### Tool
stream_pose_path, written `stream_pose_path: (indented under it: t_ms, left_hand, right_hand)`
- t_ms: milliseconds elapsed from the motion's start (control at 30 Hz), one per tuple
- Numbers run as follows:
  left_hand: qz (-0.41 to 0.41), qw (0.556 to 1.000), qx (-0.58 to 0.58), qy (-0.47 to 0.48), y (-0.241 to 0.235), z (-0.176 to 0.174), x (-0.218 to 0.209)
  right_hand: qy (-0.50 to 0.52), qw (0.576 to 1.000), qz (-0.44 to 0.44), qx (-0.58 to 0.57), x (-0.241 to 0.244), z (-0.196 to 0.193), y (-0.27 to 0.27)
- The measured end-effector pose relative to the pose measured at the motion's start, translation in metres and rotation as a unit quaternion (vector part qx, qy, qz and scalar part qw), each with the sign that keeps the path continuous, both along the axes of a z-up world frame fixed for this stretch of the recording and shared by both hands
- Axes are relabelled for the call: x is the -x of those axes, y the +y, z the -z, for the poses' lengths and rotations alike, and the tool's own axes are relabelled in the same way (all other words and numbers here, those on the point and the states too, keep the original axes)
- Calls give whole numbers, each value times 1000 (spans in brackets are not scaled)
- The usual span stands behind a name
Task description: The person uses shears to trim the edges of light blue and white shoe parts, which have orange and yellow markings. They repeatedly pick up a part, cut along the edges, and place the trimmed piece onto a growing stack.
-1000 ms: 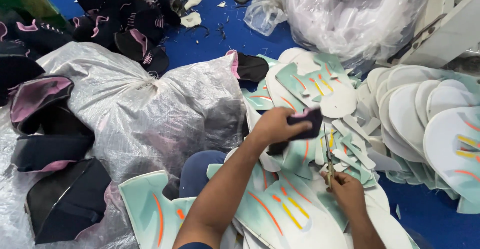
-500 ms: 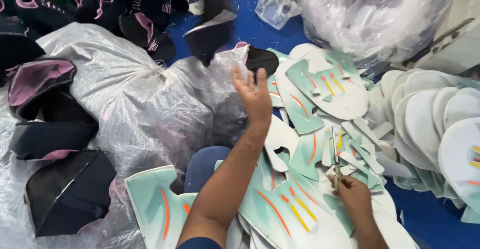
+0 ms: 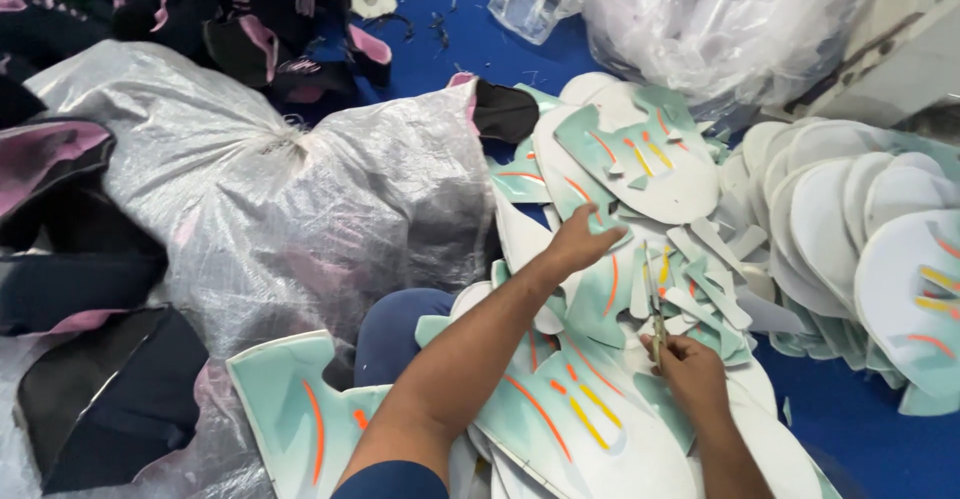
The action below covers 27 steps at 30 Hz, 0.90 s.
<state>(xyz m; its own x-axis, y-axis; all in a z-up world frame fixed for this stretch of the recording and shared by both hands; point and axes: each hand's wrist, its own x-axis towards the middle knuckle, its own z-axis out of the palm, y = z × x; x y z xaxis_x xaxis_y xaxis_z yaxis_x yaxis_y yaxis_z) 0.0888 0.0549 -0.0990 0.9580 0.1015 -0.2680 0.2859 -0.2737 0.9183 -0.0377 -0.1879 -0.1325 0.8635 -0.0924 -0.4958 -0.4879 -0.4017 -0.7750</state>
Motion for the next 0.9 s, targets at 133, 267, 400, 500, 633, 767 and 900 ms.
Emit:
stream_pose_path:
  t_ms: [133,267,400,500,633,767,900]
  left_hand:
    - [79,989,-126,18,7,63,2]
    - [135,971,-173,94,5,87,-5]
    - [39,990,-37,130,1,54,-29]
    - [-44,992,7,119,0,57,-44]
    - [-134,988,9,75,1,84,-45]
    - [-178,972,141,61,-7,87,-40]
    - [-188,943,253,108,-14,35,-35]
  right_hand:
    - [-30,999,0,-33,2,3,-1]
    - [-41,998,-7,-53,2,-3,0]
    - [-42,996,-17,-74,-1,-3,0]
    - [-8,999,-18,-49,-2,-18,4]
    - [-17,998,-5,-66,-4,-7,0]
    - [-17,997,12,-72,-6,-11,-4]
    - [-4,998,11,-64,-8,-14,-3]
